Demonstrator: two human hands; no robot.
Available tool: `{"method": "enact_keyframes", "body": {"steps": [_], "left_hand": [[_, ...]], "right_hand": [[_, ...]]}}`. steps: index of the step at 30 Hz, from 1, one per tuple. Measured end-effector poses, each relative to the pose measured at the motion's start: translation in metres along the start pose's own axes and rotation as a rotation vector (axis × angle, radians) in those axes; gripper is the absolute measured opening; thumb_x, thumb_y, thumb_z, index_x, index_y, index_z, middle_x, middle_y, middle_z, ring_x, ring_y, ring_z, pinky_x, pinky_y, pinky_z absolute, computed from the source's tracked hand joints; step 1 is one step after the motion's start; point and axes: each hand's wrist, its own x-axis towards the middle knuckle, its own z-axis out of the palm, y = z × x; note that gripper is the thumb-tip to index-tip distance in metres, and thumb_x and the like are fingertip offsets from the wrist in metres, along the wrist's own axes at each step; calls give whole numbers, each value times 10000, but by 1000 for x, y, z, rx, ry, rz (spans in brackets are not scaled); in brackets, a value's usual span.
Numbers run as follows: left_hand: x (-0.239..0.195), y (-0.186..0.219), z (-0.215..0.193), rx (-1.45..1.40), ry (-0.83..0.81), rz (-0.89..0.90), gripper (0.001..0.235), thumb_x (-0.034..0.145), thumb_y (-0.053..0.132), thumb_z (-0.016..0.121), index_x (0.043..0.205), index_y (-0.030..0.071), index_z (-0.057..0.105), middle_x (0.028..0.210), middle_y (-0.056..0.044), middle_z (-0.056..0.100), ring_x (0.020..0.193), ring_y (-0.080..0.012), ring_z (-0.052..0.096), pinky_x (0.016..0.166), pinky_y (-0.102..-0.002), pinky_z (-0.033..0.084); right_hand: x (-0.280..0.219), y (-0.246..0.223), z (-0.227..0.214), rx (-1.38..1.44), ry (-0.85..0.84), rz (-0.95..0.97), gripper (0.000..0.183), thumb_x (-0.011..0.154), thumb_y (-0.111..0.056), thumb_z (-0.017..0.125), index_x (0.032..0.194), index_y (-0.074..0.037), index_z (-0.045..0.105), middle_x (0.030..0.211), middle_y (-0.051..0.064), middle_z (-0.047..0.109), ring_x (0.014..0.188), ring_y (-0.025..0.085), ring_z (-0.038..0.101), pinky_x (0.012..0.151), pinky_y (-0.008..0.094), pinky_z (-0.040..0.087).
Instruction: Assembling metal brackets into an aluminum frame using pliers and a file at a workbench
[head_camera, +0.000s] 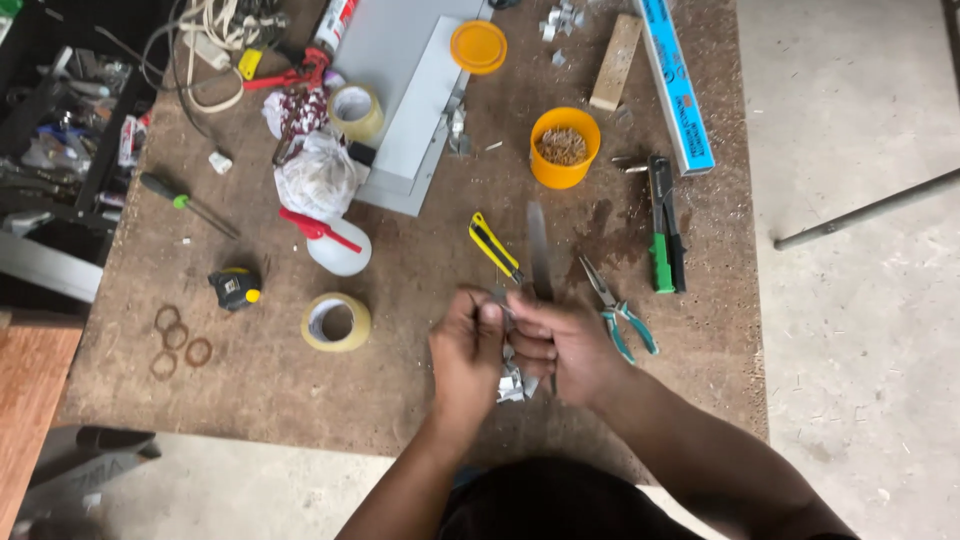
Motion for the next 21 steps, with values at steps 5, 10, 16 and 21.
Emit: {"method": "enact_keyframes", "body": {"steps": [5, 10, 16, 21], "left_hand": [[5, -14, -7, -1062, -50, -231, 151, 1081, 219, 470, 1022, 87, 430, 658, -43, 461, 449, -100, 360, 442, -211, 280], [-7, 5, -40, -1385, -310, -409, 192, 1062, 242, 504, 929, 104, 521, 670, -19, 446, 451, -95, 352, 493, -251, 300], [-10, 2, -63, -1481, -420, -603, 217, 1033, 206, 465, 912, 126, 626, 676, 18, 429, 439, -73, 288, 520, -261, 284], [-9, 2, -86, -1511, -500, -663, 198, 998, 160, 435, 866, 141, 581, 655, 20, 429, 423, -75, 277, 509, -260, 277]], "right_hand": [[32, -22, -63, -899, 256, -435, 331, 1022, -341, 683, 842, -83, 580, 581, -20, 356, 444, 98, 406, 429, 241, 341], [77, -1, -168, -1721, 591, -300, 229, 963, -242, 626, 1013, -20, 596, 761, 230, 661, 701, 433, 693, 575, 531, 524], [61, 21, -197, -2052, 624, -513, 311, 935, -302, 574, 1206, -153, 612, 1088, 196, 588, 913, 358, 590, 745, 543, 517], [31, 10, -234, -1904, 1005, -71, 708, 918, -572, 513, 1517, -237, 342, 1420, 287, 410, 1264, 519, 431, 1030, 681, 382]]}}
